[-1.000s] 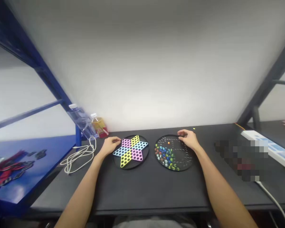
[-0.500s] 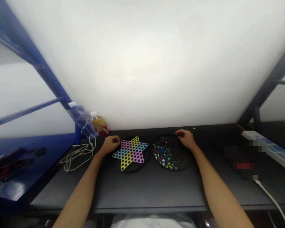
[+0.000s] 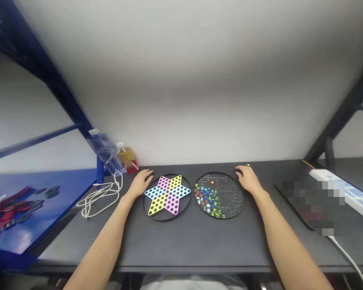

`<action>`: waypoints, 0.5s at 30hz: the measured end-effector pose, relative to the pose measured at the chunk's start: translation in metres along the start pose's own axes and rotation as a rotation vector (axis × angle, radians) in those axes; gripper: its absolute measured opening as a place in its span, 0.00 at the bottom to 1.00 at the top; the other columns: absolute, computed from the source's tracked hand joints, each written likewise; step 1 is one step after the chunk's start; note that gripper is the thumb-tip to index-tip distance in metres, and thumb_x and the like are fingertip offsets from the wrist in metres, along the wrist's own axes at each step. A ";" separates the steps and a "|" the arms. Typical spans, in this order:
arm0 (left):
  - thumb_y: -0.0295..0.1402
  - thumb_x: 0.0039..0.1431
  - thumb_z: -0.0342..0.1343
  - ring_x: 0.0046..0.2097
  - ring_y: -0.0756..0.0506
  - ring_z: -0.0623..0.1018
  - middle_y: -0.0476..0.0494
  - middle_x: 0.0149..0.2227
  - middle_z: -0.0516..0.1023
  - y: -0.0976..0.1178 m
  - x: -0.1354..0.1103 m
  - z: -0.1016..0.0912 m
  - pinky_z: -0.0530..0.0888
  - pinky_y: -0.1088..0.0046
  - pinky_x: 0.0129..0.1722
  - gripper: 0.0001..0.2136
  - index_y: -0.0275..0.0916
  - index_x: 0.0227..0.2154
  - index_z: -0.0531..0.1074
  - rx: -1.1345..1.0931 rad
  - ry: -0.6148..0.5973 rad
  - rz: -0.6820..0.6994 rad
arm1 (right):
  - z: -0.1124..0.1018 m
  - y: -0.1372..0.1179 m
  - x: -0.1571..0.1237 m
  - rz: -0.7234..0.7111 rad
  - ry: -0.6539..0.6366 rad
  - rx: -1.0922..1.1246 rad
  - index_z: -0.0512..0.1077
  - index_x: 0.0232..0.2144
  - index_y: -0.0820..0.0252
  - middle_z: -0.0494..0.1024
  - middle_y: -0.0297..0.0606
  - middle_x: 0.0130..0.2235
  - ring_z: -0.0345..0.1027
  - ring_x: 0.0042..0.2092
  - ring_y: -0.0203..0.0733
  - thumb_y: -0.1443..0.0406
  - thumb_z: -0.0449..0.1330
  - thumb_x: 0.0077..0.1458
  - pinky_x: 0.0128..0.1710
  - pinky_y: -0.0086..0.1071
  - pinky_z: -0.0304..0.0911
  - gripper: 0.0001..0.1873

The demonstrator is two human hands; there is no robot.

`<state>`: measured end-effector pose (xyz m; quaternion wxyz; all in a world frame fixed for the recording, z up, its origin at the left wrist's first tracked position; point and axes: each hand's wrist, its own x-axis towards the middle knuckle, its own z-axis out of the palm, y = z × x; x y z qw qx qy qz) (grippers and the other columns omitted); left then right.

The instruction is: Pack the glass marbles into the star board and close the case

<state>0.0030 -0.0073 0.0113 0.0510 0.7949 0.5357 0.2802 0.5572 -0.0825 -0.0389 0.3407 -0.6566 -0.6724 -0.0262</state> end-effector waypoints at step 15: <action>0.42 0.58 0.51 0.61 0.39 0.66 0.36 0.59 0.69 -0.006 -0.011 -0.010 0.58 0.59 0.63 0.24 0.37 0.55 0.70 -0.069 -0.088 0.021 | 0.011 0.017 -0.005 0.015 -0.050 -0.064 0.75 0.48 0.60 0.77 0.47 0.51 0.69 0.53 0.52 0.63 0.52 0.58 0.55 0.44 0.62 0.19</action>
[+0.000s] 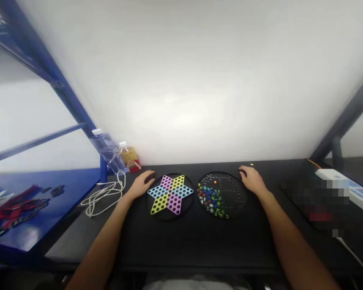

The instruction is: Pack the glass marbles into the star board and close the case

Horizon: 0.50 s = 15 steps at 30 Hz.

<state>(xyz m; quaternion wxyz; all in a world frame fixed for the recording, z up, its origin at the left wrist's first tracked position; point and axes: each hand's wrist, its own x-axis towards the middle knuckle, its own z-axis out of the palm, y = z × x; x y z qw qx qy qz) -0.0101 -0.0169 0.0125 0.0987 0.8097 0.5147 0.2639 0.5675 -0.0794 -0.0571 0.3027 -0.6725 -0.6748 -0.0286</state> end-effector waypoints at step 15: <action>0.51 0.57 0.53 0.60 0.39 0.68 0.40 0.60 0.68 0.009 -0.006 -0.014 0.62 0.59 0.62 0.30 0.40 0.59 0.65 -0.108 -0.036 -0.079 | -0.005 -0.002 0.001 0.037 -0.007 0.021 0.77 0.45 0.59 0.78 0.43 0.50 0.70 0.53 0.51 0.63 0.53 0.57 0.56 0.43 0.63 0.18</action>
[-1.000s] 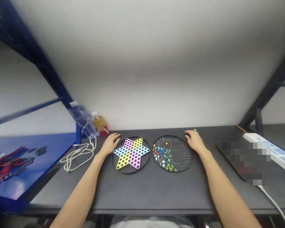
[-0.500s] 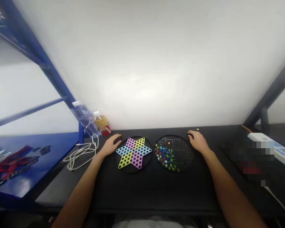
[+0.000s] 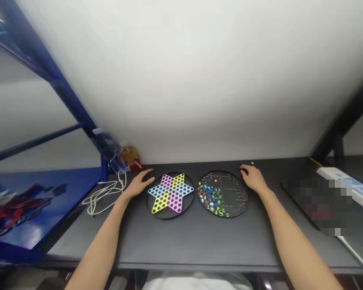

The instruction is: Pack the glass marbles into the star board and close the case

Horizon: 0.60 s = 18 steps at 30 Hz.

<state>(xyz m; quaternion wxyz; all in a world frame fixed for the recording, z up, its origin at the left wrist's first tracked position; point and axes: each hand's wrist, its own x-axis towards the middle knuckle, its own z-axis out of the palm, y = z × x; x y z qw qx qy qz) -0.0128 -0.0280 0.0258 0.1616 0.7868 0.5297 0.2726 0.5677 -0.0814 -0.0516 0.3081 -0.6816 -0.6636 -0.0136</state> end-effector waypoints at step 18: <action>0.47 0.54 0.56 0.58 0.39 0.70 0.41 0.56 0.72 0.005 -0.002 -0.006 0.63 0.59 0.60 0.26 0.41 0.54 0.70 -0.159 0.014 -0.061 | 0.002 0.007 0.000 -0.008 0.017 -0.011 0.77 0.45 0.58 0.78 0.41 0.50 0.71 0.53 0.50 0.62 0.54 0.57 0.55 0.42 0.64 0.17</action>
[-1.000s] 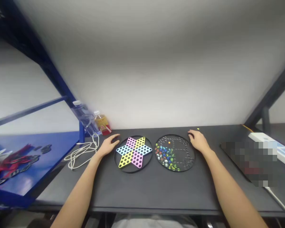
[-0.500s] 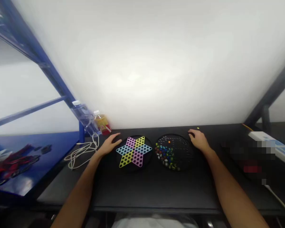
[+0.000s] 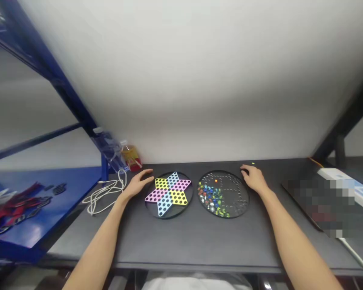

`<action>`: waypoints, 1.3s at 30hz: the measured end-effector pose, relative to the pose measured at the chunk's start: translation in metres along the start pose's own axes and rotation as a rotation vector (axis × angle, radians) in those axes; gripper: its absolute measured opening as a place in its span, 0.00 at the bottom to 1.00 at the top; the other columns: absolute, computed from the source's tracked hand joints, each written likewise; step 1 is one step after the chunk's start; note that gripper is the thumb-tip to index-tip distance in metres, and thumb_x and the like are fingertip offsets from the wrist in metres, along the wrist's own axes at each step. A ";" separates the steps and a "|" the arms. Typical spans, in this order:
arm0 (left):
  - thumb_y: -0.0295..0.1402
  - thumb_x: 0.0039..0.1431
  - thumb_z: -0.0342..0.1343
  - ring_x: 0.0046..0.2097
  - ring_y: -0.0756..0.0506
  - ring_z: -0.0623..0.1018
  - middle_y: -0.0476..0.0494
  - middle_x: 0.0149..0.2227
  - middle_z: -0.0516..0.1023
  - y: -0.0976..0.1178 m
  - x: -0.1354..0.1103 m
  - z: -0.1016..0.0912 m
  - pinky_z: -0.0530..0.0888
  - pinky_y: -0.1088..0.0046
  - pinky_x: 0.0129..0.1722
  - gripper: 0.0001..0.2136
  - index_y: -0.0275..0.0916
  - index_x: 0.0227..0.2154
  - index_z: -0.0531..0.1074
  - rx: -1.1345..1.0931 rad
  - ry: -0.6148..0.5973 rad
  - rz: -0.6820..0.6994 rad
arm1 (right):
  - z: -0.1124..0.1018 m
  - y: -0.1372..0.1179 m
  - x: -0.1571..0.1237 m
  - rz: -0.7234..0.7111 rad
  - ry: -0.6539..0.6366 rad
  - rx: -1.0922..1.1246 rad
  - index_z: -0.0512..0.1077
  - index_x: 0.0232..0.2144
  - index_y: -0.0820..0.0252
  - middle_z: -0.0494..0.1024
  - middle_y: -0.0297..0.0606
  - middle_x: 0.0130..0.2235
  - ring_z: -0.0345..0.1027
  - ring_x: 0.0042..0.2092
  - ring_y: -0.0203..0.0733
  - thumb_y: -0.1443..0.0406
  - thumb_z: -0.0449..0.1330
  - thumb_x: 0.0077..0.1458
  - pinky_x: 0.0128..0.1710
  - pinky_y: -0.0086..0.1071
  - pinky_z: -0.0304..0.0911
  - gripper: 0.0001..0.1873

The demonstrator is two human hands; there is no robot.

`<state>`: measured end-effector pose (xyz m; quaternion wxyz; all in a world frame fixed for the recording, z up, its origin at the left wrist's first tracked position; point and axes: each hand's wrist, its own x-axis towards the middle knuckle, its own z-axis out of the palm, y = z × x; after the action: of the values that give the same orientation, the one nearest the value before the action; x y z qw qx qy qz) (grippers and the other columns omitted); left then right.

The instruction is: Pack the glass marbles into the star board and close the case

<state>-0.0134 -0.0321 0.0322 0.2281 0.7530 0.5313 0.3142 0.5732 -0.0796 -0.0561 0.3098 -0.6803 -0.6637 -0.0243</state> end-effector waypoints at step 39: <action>0.35 0.48 0.56 0.65 0.35 0.60 0.44 0.62 0.66 0.017 -0.004 0.009 0.48 0.48 0.66 0.29 0.45 0.58 0.67 0.160 -0.182 0.093 | -0.005 -0.004 -0.001 0.023 -0.007 0.028 0.77 0.44 0.57 0.78 0.41 0.50 0.70 0.53 0.51 0.62 0.54 0.56 0.55 0.43 0.64 0.17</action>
<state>0.0035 -0.0418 0.0365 0.2000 0.8180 0.4962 0.2112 0.5716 -0.0833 -0.0516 0.3172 -0.6835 -0.6574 -0.0089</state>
